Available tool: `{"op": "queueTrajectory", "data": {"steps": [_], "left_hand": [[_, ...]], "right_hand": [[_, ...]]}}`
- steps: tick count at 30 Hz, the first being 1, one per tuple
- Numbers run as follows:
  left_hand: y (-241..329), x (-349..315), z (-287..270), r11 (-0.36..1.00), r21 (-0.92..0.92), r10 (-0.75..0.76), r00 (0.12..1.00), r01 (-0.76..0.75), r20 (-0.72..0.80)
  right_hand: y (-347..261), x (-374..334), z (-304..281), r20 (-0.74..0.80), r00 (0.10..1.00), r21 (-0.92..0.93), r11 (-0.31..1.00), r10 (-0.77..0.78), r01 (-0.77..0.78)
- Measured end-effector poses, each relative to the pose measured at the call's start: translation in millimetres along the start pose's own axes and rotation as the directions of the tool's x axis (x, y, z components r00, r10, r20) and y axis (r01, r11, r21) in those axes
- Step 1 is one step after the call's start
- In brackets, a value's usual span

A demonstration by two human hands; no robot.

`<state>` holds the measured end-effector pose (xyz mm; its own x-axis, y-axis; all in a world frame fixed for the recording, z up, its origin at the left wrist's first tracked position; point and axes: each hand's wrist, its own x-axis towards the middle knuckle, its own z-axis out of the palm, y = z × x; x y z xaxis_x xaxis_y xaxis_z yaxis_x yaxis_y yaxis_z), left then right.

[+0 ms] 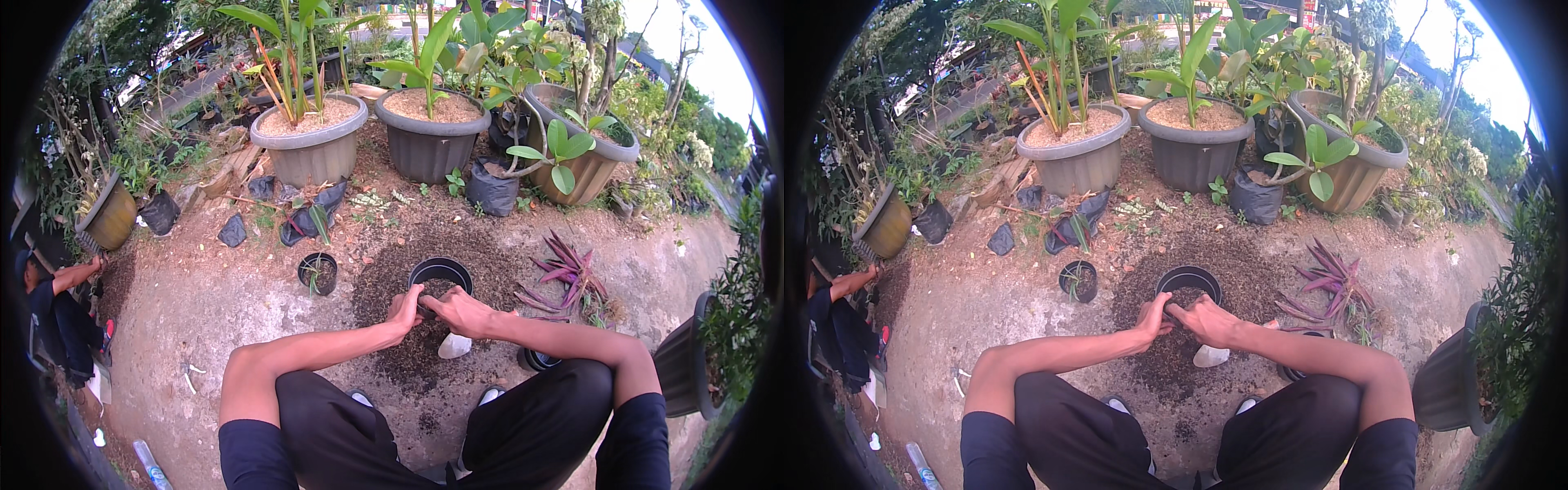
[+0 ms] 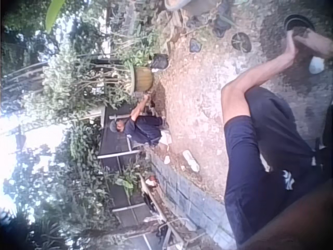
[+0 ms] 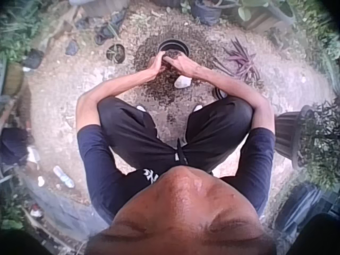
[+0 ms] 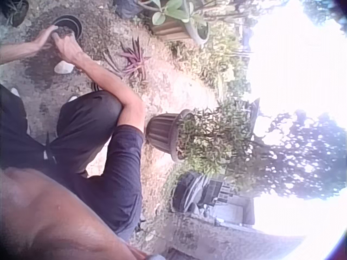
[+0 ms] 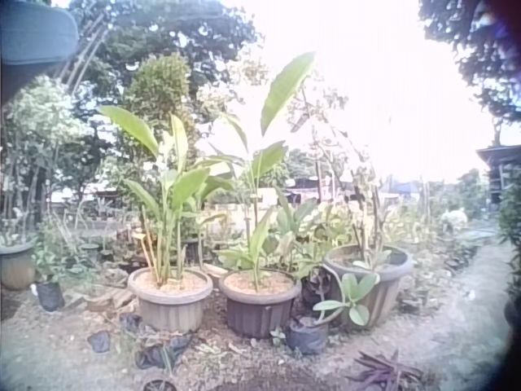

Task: The person fills a black plastic pot with soil using a hand trowel and then presses the soil down by hand.

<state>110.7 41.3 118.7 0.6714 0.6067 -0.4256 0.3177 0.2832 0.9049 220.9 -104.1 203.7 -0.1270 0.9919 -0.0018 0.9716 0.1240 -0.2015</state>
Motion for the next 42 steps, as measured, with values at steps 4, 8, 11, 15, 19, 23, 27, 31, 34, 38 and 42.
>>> {"op": "queueTrajectory", "data": {"steps": [4, 8, 11, 15, 19, 23, 27, 31, 34, 38, 42], "left_hand": [[5.6, -0.8, -2.5, 0.999, 0.041, -0.009, 0.999, 0.008, 0.039], [12.4, -2.8, -8.4, 0.999, 0.03, -0.022, 0.99, 0.018, 0.14], [12.5, -3.9, -10.3, 0.999, 0.038, -0.032, 0.99, 0.027, 0.14], [8.2, -7.7, -3.0, 0.997, 0.063, 0.039, 0.999, -0.038, -0.01], [11.3, -14.4, 0.3, 0.999, 0.049, 0.024, 0.999, -0.023, -0.022], [9.3, -11.6, -9.3, 0.998, 0.045, -0.039, 0.997, 0.036, 0.064], [5.1, -9.1, -8.0, 0.997, 0.036, -0.075, 0.99, 0.072, 0.119], [6.0, -6.2, -7.6, 0.998, 0.031, -0.065, 0.99, 0.062, 0.128], [8.5, -2.0, -10.2, 0.999, 0.006, -0.047, 0.991, 0.046, 0.127], [12.5, 0.4, -8.5, 1.0, -0.009, -0.026, 0.99, 0.027, 0.14], [11.3, 0.0, -8.1, 0.999, 0.027, -0.028, 0.994, 0.025, 0.103]], "right_hand": [[2.3, 0.2, 7.2, -0.133, 0.991, 0.058, 0.998, -0.027, 0.035], [4.1, -1.1, 9.9, -0.216, 0.974, 0.014, 0.997, -0.072, 0.076], [4.3, 0.7, 6.1, -0.097, 0.994, 0.039, 0.998, -0.042, 0.046], [2.3, 0.5, 4.9, -0.029, 0.999, 0.037, 0.999, -0.022, 0.023], [2.3, -0.5, 6.6, -0.008, 1.0, 0.064, 0.998, -0.002, 0.002], [1.7, 3.0, 8.1, 0.03, 1.0, 0.053, 0.999, 0.005, -0.007], [0.4, -1.1, 8.9, 0.007, 1.0, 0.042, 0.999, 0.002, -0.002], [3.8, -0.8, 9.0, 0.051, 0.998, 0.039, 0.999, 0.023, -0.025], [1.6, 0.6, 5.1, -0.07, 0.998, 0.057, 0.998, 0.008, -0.004], [2.7, -1.1, 6.3, -0.248, 0.967, 0.005, 0.998, -0.054, 0.057], [4.0, -0.3, 5.8, -0.057, 0.998, 0.078, 0.997, 0.024, -0.019]]}}
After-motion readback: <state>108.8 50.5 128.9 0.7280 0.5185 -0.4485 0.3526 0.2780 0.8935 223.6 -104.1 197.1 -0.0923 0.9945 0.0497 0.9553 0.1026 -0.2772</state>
